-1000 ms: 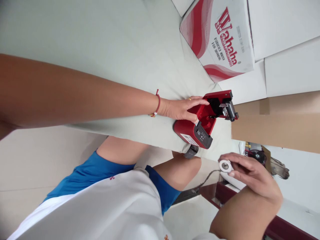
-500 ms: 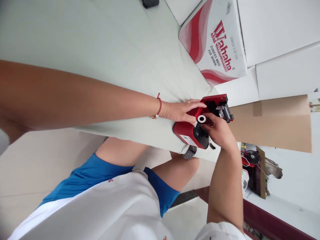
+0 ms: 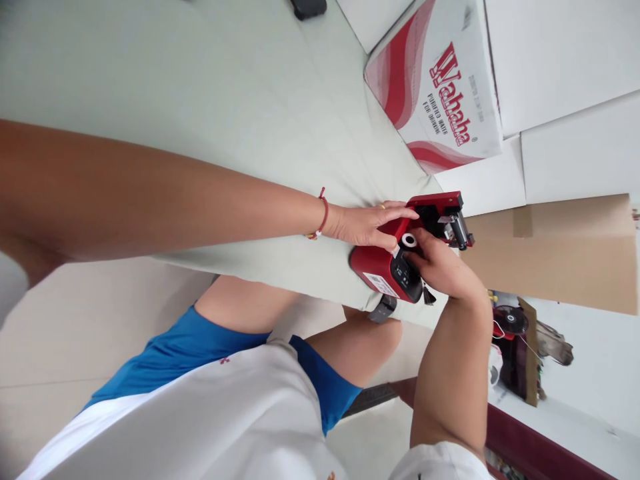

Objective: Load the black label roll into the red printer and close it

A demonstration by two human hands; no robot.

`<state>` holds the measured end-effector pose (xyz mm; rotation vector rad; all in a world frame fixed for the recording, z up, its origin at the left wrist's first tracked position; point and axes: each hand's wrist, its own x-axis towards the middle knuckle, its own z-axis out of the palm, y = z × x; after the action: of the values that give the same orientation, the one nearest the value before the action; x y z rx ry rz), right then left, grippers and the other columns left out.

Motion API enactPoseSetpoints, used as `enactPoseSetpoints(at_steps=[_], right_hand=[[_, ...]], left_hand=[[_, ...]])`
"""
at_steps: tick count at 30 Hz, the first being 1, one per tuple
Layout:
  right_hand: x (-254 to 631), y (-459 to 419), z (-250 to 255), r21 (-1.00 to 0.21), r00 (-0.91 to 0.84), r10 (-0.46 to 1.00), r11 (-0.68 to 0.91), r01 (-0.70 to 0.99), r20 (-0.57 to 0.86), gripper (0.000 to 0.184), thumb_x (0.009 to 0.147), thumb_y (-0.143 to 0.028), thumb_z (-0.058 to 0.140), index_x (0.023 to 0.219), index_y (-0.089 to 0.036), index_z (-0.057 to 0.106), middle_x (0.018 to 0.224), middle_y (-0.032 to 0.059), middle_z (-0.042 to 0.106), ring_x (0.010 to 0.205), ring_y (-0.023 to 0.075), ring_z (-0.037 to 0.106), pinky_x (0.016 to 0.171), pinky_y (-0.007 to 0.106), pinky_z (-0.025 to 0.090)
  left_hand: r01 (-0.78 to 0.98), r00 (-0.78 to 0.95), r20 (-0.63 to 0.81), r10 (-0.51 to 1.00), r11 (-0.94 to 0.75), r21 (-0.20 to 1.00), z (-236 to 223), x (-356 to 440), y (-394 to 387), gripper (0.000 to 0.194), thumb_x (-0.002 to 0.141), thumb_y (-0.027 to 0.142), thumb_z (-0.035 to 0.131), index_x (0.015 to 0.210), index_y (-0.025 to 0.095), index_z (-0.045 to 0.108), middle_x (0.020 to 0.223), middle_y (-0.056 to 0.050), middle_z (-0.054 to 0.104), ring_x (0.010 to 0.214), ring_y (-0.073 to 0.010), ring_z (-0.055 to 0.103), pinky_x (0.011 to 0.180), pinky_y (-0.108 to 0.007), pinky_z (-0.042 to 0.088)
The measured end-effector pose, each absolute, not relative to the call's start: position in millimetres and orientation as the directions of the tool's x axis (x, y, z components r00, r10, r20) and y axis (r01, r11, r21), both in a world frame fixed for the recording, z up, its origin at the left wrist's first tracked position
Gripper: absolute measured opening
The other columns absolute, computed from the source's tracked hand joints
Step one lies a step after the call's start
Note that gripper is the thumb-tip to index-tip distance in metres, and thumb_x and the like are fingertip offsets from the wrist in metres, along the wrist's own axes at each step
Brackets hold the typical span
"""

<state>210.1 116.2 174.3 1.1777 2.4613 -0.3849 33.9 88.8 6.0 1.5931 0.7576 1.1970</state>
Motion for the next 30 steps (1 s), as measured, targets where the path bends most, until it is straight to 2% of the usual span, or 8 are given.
enactPoseSetpoints(at_steps=[4,7,11,16,18,23,27,30], right_hand=[[218.0,113.4,183.7,-0.247,-0.477,0.754,0.408,0.879,-0.452,0.05,0.088,-0.054,0.076,0.127,-0.022,0.07,0.119,0.0101,0.08,0.106,0.03,0.076,0.093,0.042,0.063],[214.0,112.1,187.5,-0.249,-0.394,0.764,0.307,0.918,-0.511,0.064,0.078,-0.06,0.087,0.126,-0.021,0.074,0.112,0.0098,0.081,0.102,0.0303,0.076,0.083,0.038,0.063],[200.3,111.0,185.4,-0.163,-0.388,0.751,0.359,0.919,-0.534,0.061,0.079,-0.062,0.083,0.121,-0.018,0.078,0.099,0.0106,0.082,0.09,0.0291,0.075,0.076,0.038,0.062],[196.1,112.8,181.2,-0.001,-0.465,0.721,0.541,0.841,-0.513,0.04,0.087,-0.045,0.068,0.113,-0.017,0.077,0.103,0.0134,0.083,0.085,0.028,0.074,0.074,0.039,0.06],[199.3,110.9,181.9,-0.019,-0.513,0.711,0.576,0.817,-0.48,0.036,0.089,-0.045,0.066,0.112,-0.018,0.075,0.104,0.0124,0.082,0.088,0.0276,0.074,0.078,0.039,0.06],[203.9,101.3,194.4,-0.242,-0.483,0.753,0.418,0.876,-0.446,0.054,0.087,-0.06,0.076,0.123,-0.02,0.071,0.108,0.01,0.08,0.091,0.0259,0.072,0.077,0.037,0.06],[196.4,102.0,197.4,-0.101,-0.384,0.744,0.396,0.913,-0.547,0.057,0.084,-0.058,0.077,0.124,-0.017,0.075,0.079,0.0047,0.071,0.071,0.0194,0.06,0.06,0.029,0.048],[190.3,107.7,193.4,-0.083,-0.335,0.724,0.361,0.929,-0.603,0.062,0.079,-0.059,0.077,0.122,-0.015,0.077,0.08,0.006,0.073,0.069,0.0187,0.059,0.06,0.03,0.048]], left_hand=[[-0.055,0.32,0.311,0.895,-0.31,0.949,4.8,36.5,92.6,0.11,0.069,0.065,0.069,0.168,0.026,0.042,0.185,-0.012,0.024,0.173,-0.0373,0.021,0.145,-0.046,0.015],[-0.057,0.328,0.309,0.893,-0.308,0.95,3.8,37.2,93.8,0.106,0.07,0.066,0.068,0.167,0.031,0.042,0.184,-0.008,0.025,0.173,-0.0368,0.022,0.144,-0.05,0.016],[-0.059,0.317,0.324,0.892,-0.322,0.945,2.7,37.9,93.9,0.102,0.073,0.06,0.065,0.167,0.029,0.042,0.182,-0.009,0.028,0.171,-0.0348,0.025,0.144,-0.048,0.019],[-0.073,0.318,0.336,0.887,-0.33,0.941,2.8,35.1,89.6,0.1,0.074,0.058,0.065,0.166,0.028,0.042,0.183,-0.009,0.026,0.172,-0.0337,0.023,0.144,-0.045,0.018],[-0.085,0.316,0.352,0.881,-0.343,0.935,3.0,32.9,87.1,0.098,0.076,0.058,0.066,0.166,0.03,0.042,0.183,-0.008,0.027,0.172,-0.0345,0.024,0.145,-0.048,0.017],[-0.091,0.33,0.351,0.876,-0.34,0.936,5.2,30.8,86.0,0.102,0.075,0.061,0.068,0.168,0.026,0.041,0.183,-0.011,0.027,0.173,-0.0358,0.023,0.145,-0.049,0.016],[-0.074,0.319,0.321,0.892,-0.314,0.946,8.1,31.3,85.8,0.104,0.073,0.059,0.066,0.167,0.024,0.042,0.183,-0.012,0.027,0.173,-0.0331,0.024,0.145,-0.044,0.018],[-0.078,0.322,0.353,0.879,-0.347,0.935,8.7,29.9,83.4,0.101,0.075,0.058,0.064,0.168,0.023,0.043,0.182,-0.013,0.028,0.173,-0.0319,0.025,0.144,-0.044,0.018]])
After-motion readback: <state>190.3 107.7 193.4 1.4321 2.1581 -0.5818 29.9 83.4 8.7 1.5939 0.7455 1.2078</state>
